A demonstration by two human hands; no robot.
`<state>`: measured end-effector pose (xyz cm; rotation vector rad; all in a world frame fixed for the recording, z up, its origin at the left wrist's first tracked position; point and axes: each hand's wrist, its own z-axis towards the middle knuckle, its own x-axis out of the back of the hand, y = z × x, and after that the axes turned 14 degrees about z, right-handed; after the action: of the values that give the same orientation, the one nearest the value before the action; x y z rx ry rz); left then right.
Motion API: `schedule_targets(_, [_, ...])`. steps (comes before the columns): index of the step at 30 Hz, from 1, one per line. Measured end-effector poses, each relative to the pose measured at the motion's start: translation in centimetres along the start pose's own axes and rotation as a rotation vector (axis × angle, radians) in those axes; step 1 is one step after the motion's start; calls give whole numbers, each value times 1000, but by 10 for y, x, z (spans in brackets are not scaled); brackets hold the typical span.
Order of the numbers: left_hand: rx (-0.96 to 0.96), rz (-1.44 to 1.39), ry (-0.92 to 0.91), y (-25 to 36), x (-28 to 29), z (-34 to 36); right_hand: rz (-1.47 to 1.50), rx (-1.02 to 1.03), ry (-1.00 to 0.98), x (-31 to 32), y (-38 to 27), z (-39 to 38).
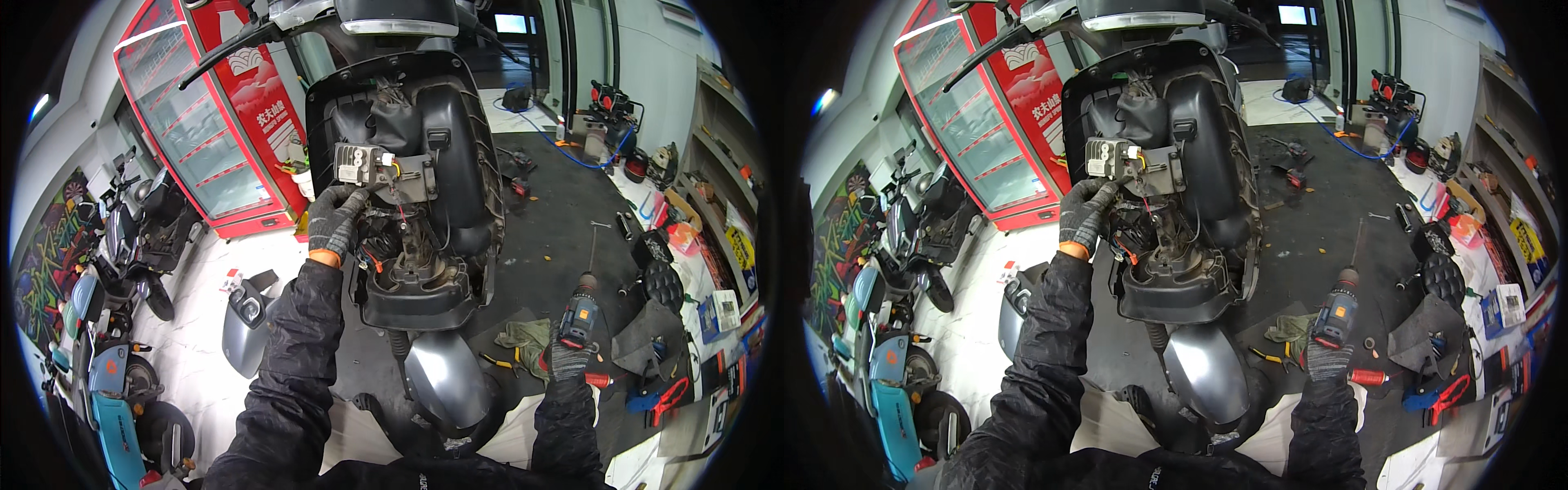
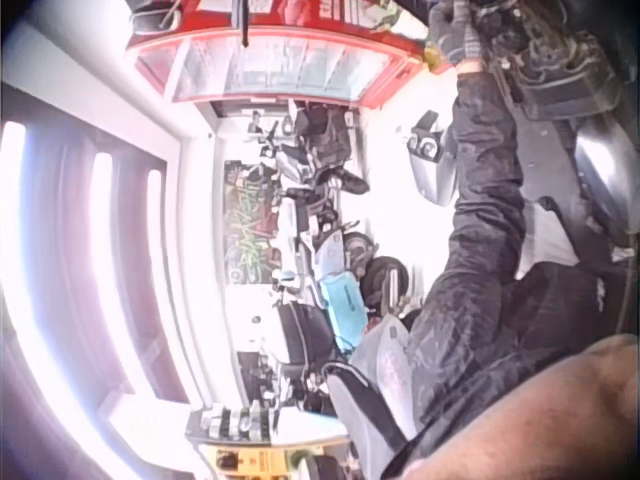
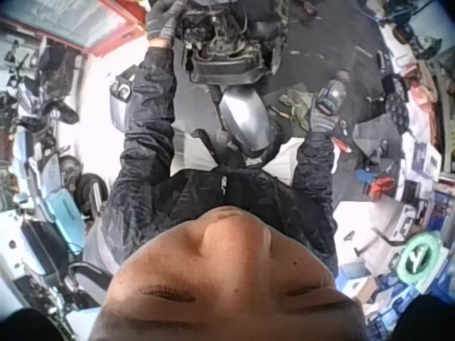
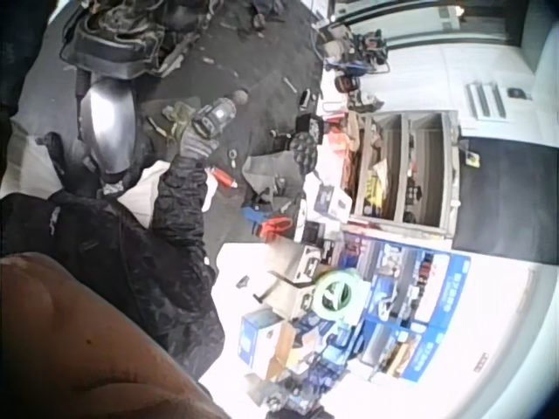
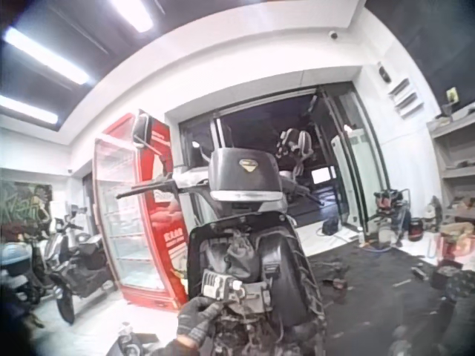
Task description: The person removes a cloth from the scooter's front assembly, then uses a cordless impact driver to remove and reinstall screws on a metal bracket. They connect and disconnect a wiring harness while adjusting the bracket and surrounding components.
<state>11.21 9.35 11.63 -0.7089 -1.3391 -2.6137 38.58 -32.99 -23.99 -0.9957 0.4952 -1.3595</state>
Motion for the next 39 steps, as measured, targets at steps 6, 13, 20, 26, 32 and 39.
schedule_targets(6, [-575, 503, 371, 43, 4, -48, 751, -338, -90, -9, 1, -2])
schedule_targets(13, [-530, 611, 170, 61, 0, -44, -159, -323, -277, 18, -81, 15])
schedule_targets(20, [-399, 109, 84, 53, -25, -47, -298, -322, -218, 25, -128, 23])
schedule_targets(26, [-191, -111, -91, 36, 24, -36, -261, -266, -130, 22, -111, 16])
schedule_targets(32, [-117, -23, -184, 12, 36, -41, -367, -214, -158, 23, -96, 17])
schedule_targets(39, [-661, 334, -32, 27, 15, -29, -199, -463, -51, 29, -123, 19])
